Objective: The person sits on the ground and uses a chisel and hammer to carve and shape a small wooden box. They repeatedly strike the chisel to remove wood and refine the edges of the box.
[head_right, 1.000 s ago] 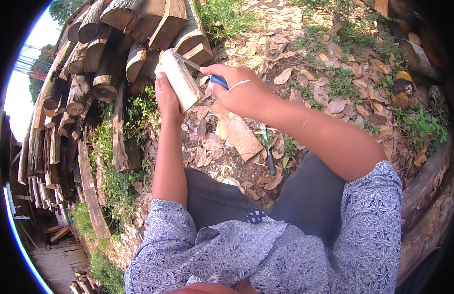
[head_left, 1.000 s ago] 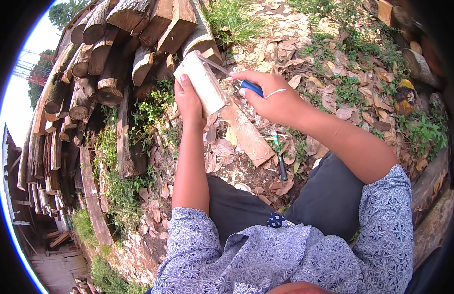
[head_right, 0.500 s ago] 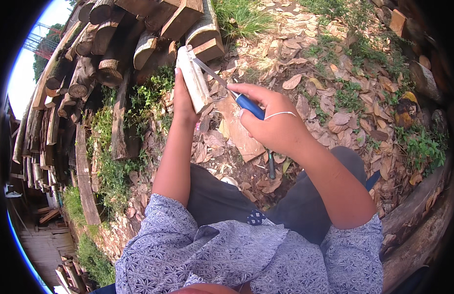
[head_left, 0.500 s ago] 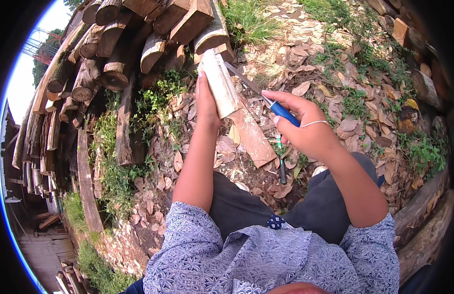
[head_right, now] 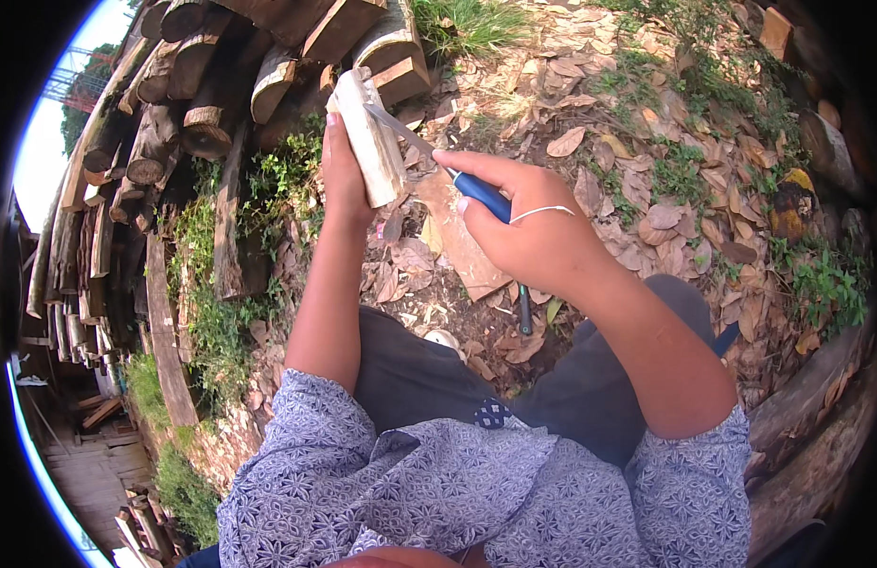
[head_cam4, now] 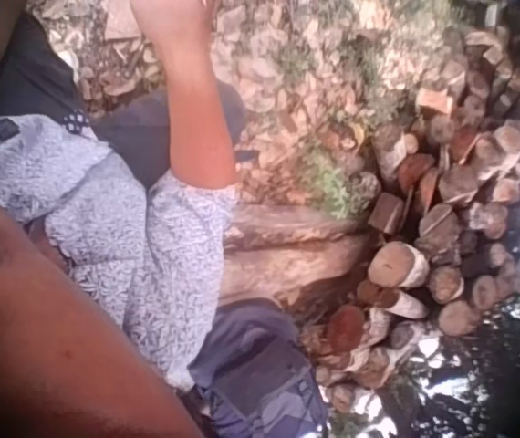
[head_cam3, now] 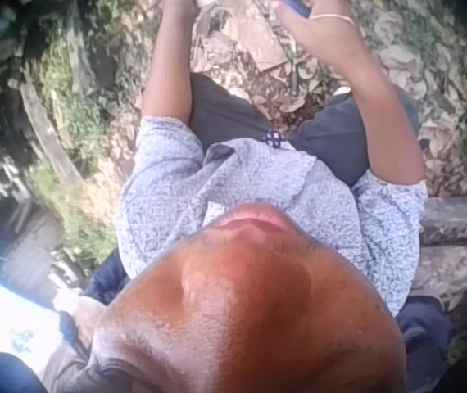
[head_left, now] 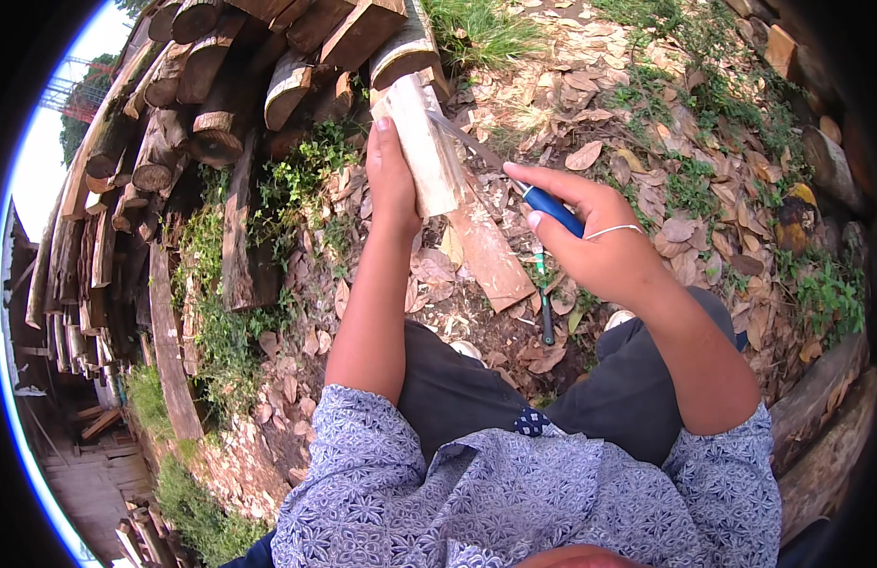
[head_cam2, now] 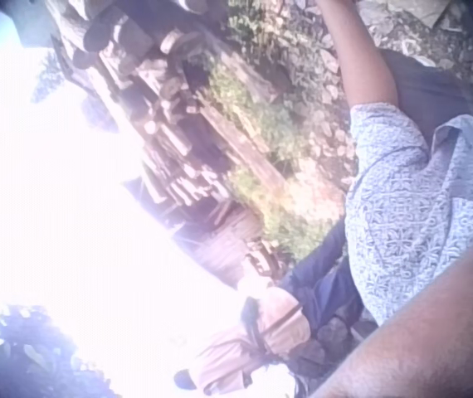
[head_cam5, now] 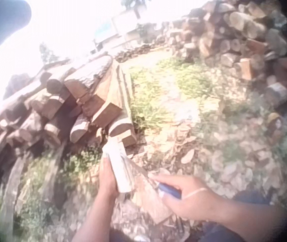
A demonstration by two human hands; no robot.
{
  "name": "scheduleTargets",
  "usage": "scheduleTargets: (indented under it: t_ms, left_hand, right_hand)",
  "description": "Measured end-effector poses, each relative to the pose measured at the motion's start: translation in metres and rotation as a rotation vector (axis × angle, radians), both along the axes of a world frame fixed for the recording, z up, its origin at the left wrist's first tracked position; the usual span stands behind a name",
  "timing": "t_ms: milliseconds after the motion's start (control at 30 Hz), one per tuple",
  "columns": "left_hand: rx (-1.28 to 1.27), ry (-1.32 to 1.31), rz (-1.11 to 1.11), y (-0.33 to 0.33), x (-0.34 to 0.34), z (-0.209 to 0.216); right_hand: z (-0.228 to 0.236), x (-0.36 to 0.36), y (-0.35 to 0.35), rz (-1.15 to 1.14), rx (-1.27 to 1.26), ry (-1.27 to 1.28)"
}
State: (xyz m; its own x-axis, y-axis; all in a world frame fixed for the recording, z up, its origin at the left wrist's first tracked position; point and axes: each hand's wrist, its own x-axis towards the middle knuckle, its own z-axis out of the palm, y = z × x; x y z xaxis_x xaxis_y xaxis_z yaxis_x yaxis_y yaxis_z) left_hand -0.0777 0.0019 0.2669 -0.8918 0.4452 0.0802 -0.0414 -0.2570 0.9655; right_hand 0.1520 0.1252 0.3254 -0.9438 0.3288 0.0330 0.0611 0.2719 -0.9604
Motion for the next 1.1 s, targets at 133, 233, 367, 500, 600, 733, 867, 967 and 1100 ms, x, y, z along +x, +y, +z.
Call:
scheduleTargets:
  t_ms: [133,233,367,500,600,733,867,967,1100]
  left_hand:
    - [-0.021,0.106,-0.017,0.002,-0.004,0.000]
    - [-0.010,0.163,-0.009,0.004,-0.009,-0.002]
    - [-0.024,0.140,-0.005,0.005,-0.007,0.003]
    - [-0.170,0.266,-0.263,0.011,0.032,-0.005]
    - [-0.192,0.158,-0.242,0.020,0.055,0.007]
    - [0.287,-0.375,-0.507,0.000,0.028,-0.012]
    - [0.626,-0.561,-0.827,-0.017,0.031,-0.025]
    - [0.669,-0.529,-0.997,-0.005,0.055,-0.011]
    - [0.689,-0.643,-1.014,-0.004,0.078,-0.012]
  right_hand:
    - [-0.010,-0.001,0.002,-0.040,0.037,0.076]
    - [-0.021,-0.006,-0.002,-0.101,0.011,0.155]
    - [-0.023,-0.013,-0.002,-0.129,0.079,0.179]
    - [-0.024,-0.048,0.047,-0.526,0.070,0.427]
    - [-0.002,-0.031,0.091,-0.705,-0.102,0.418]
    - [-0.019,-0.020,0.077,-0.540,0.045,0.211]
    - [-0.034,-0.021,0.066,-0.405,0.211,0.023]
    - [-0.038,-0.021,0.062,-0.279,0.207,-0.111]
    - [-0.037,-0.030,0.047,-0.162,-0.082,-0.143]
